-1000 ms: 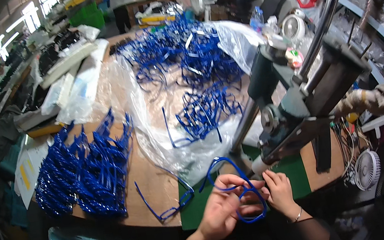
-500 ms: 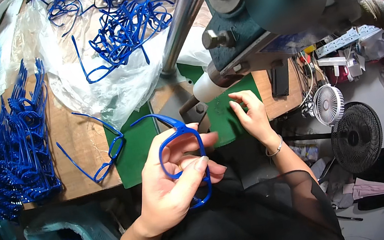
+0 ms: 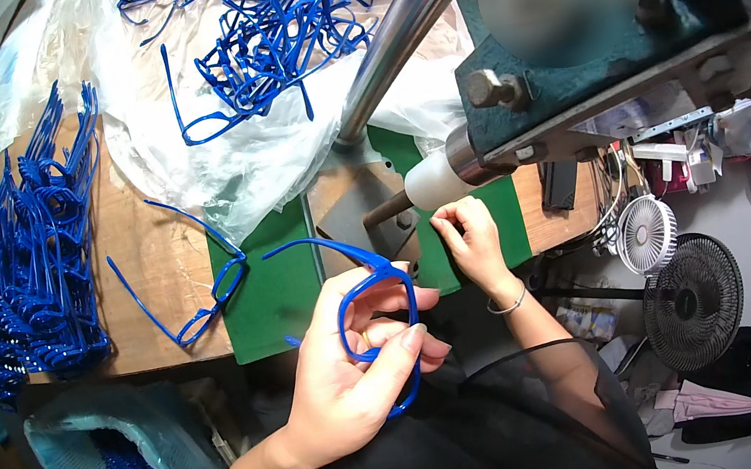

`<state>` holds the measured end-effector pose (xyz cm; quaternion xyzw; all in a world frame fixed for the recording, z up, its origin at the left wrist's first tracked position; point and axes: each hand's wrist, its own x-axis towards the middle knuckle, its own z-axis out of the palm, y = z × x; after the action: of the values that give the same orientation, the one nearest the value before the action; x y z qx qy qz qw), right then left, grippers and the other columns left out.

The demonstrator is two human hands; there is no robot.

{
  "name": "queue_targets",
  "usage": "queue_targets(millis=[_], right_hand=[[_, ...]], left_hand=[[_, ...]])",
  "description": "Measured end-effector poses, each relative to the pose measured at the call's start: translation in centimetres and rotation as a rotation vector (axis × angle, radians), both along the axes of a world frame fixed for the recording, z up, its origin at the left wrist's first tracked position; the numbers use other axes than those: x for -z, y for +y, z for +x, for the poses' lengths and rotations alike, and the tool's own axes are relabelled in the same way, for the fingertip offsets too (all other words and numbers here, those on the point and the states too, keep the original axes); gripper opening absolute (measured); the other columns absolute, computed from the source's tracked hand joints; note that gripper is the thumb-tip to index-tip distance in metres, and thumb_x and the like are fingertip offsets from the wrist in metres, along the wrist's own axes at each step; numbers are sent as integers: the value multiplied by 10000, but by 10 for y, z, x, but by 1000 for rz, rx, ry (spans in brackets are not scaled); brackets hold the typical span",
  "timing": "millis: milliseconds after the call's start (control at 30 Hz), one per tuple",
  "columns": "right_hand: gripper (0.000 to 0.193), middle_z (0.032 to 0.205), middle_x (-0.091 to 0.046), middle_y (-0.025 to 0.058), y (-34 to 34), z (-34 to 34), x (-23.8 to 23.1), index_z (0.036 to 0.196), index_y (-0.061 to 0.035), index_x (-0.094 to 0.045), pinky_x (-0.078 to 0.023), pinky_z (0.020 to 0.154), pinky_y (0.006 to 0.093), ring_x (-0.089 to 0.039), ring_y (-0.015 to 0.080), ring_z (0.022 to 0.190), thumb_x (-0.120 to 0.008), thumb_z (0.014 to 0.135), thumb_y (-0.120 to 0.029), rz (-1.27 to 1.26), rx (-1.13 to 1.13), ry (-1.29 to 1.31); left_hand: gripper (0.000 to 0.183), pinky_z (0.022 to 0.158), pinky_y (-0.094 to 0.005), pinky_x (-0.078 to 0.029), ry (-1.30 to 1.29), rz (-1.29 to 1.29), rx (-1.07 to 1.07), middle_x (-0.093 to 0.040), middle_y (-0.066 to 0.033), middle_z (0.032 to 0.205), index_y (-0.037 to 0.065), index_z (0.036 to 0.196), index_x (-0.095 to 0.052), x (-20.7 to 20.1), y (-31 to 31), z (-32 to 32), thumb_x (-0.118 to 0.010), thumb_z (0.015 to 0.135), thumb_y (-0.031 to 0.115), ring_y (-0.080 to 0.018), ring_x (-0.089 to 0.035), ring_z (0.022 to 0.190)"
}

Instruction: The person repeatedly picks up blue plastic glasses frames, bends the temples, and uses a vertical press machine to crimp or secure the frame parts. Finished frames are placed on the table. The process is repeated for multiple frames in a factory setting.

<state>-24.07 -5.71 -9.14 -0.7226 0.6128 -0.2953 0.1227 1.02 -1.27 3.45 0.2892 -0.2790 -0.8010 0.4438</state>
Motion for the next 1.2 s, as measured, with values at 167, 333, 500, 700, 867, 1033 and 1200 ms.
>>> queue_targets(millis=[167,333,500,700,867,1033,1200], right_hand=[[60,694,-522,52,-2,-2,0,758,-49,-584,-404,607,304,-490,202,669,-630,737,-82,11,-9,-88],[77,701,-520,54,-2,1,0,760,-54,-582,-402,610,300,-489,197,661,-641,726,-90,10,-18,32],[81,719,-502,71,-2,2,-17,777,-19,-538,-413,621,283,-493,173,658,-589,786,-81,289,9,-249],[86,753,-523,65,12,69,-125,811,-32,-532,-416,600,260,-501,178,657,-608,773,-42,153,-515,-348],[94,735,-556,49,12,78,-125,763,-47,-565,-410,573,270,-507,177,645,-655,740,-62,231,-513,-466],[118,739,-587,50,8,79,-133,761,-48,-615,-430,575,272,-531,171,663,-702,683,-53,23,-602,-318],[136,747,-580,51,8,75,-127,775,-34,-617,-427,567,249,-539,167,670,-705,673,-18,189,-615,-561]], left_hand=[[417,665,-326,-507,-72,43,-31,-522,-196,1025,4,1199,-338,2,2,4,-512,820,-3,-229,-609,734],[386,708,-264,-491,-31,-3,78,-513,-160,1085,11,1203,-323,10,5,-5,-469,847,-22,-148,-593,806],[411,699,-282,-492,-64,47,93,-541,-172,1060,-12,1210,-338,13,12,-9,-473,822,-41,-185,-613,771],[416,696,-288,-499,-62,56,172,-519,-160,1059,12,1219,-319,15,13,-6,-466,832,-28,-188,-606,790],[384,698,-287,-506,-44,38,166,-498,-152,1054,17,1195,-311,13,20,-3,-462,844,-14,-182,-598,796],[409,675,-267,-496,-49,0,181,-492,-149,1058,37,1217,-275,11,20,-2,-453,849,28,-148,-595,770],[411,718,-296,-500,-1,30,225,-504,-178,1062,15,1218,-274,9,21,1,-466,855,8,-187,-594,811]])
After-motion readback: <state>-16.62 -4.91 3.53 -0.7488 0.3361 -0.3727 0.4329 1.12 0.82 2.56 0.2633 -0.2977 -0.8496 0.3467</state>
